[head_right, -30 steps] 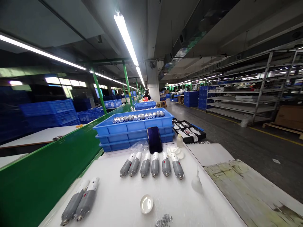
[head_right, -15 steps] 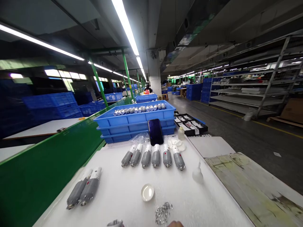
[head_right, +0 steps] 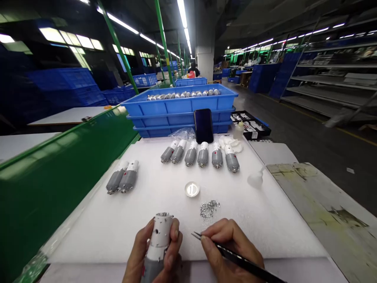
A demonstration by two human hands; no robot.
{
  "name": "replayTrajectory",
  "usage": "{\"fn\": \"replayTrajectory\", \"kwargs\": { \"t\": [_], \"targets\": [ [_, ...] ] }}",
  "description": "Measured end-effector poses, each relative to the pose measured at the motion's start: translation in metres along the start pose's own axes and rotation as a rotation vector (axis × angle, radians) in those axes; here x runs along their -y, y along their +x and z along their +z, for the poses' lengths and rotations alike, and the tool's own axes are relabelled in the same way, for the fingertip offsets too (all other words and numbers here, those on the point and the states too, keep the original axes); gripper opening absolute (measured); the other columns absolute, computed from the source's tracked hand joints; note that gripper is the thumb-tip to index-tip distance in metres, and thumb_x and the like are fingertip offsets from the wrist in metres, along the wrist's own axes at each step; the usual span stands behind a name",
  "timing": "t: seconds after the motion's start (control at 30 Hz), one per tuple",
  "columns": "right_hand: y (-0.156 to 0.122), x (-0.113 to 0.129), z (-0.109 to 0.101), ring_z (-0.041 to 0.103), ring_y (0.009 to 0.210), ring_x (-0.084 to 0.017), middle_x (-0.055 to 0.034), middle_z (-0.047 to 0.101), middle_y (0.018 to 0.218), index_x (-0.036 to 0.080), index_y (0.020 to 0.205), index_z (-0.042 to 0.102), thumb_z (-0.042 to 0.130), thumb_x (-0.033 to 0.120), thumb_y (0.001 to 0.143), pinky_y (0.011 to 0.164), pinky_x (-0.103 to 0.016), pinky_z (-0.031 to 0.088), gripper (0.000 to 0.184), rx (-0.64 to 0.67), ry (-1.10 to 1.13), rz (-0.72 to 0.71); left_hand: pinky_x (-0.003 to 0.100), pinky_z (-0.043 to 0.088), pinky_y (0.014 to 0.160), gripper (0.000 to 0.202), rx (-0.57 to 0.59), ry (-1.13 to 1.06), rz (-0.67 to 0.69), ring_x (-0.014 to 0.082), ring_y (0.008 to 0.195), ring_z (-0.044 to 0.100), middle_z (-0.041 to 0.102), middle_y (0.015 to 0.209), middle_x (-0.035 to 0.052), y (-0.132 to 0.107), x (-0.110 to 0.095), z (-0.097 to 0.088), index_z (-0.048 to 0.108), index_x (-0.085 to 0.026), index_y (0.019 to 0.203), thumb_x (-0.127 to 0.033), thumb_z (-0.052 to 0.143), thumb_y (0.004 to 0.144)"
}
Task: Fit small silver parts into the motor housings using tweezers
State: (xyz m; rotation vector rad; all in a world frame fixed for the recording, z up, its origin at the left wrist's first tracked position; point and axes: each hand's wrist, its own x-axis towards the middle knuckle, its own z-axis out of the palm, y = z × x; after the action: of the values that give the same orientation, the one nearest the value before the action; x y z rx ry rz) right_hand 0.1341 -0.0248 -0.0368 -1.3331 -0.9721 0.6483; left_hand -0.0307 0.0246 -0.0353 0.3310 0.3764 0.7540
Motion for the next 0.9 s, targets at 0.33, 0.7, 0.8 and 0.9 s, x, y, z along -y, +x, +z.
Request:
{"fn": "replayTrajectory", "kwargs": {
  "t": [0.33, 0.7, 0.8, 0.9],
  "targets": [
    [-0.005, 0.009, 0.009, 0.063, 0.063, -0.017, -0.0043, 0.070, 0.075, 0.023, 0.065, 0.061, 0.078, 0.047, 0.082, 0.057, -0.024, 0.052, 0.034, -0.058, 0.011, 0.079, 0.016, 0.039, 0.040, 0.048, 0.040, -0.040, -0.029, 0.0060, 0.042, 0.055, 0.068, 0.070, 0.0030, 0.000, 0.002, 0.004, 0.067, -0.014, 0.099, -0.058, 0.049, 0.099],
    [0.002, -0.004, -0.009, 0.067, 0.063, -0.015, -0.0031, 0.071, 0.078, 0.023, 0.072, 0.061, 0.070, 0.028, 0.091, 0.054, -0.021, 0.053, 0.021, 0.087, -0.075, -0.078, 0.013, 0.036, 0.035, 0.059, 0.062, -0.130, -0.107, 0.0046, 0.040, 0.051, 0.063, 0.067, 0.0021, 0.003, 0.003, 0.010, 0.070, -0.015, 0.093, -0.062, 0.036, 0.102],
    [0.003, -0.003, -0.008, 0.064, 0.060, -0.012, -0.0015, 0.070, 0.077, 0.023, 0.073, 0.061, 0.071, 0.026, 0.091, 0.054, -0.020, 0.052, 0.021, 0.084, -0.082, -0.084, 0.014, 0.037, 0.034, 0.056, 0.067, -0.155, -0.112, 0.0052, 0.040, 0.051, 0.064, 0.068, 0.0021, 0.003, 0.003, 0.010, 0.070, -0.014, 0.094, -0.060, 0.040, 0.102],
    [0.003, -0.002, -0.008, 0.057, 0.052, -0.009, -0.0010, 0.070, 0.079, 0.023, 0.074, 0.061, 0.070, 0.025, 0.091, 0.049, -0.020, 0.049, 0.020, 0.074, -0.044, -0.080, 0.014, 0.040, 0.035, 0.051, 0.069, -0.204, -0.141, 0.0048, 0.042, 0.052, 0.064, 0.067, 0.0013, 0.003, 0.004, 0.012, 0.071, -0.011, 0.093, -0.056, 0.050, 0.101]
  ]
}}
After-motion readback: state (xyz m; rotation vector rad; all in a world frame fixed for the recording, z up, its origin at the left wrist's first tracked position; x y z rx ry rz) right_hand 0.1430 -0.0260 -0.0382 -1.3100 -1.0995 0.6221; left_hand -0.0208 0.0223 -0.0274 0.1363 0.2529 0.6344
